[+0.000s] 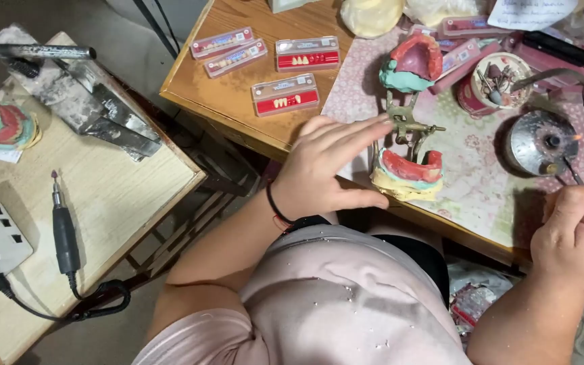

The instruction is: The person works on a dental cast mounted on an articulator, using a metal tool to apply and shape pink wax material onto the gum area. They repeatedly pick up wax from a heated spoon and smooth it onto the model, occasionally using a spray bottle to moisten the surface.

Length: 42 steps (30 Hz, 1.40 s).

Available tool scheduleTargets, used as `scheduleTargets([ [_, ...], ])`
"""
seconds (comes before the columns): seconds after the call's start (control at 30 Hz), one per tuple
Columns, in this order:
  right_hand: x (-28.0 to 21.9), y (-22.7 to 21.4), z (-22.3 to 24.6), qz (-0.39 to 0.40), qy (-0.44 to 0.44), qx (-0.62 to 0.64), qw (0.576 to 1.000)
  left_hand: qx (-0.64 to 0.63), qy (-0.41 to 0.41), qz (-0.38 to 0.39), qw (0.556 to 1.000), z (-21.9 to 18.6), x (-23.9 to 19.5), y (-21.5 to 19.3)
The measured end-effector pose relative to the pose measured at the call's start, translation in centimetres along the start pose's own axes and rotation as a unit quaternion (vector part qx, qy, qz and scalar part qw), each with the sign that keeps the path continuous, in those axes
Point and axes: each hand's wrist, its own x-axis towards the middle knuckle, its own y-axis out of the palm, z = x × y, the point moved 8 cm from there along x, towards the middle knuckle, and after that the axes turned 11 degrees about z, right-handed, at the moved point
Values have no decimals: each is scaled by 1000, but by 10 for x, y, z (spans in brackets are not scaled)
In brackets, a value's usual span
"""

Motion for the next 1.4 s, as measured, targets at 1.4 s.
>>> scheduleTargets([
  [1.4, 10, 1, 57, 17, 12, -81, 996, 156, -386, 310, 855, 126, 34, -38],
])
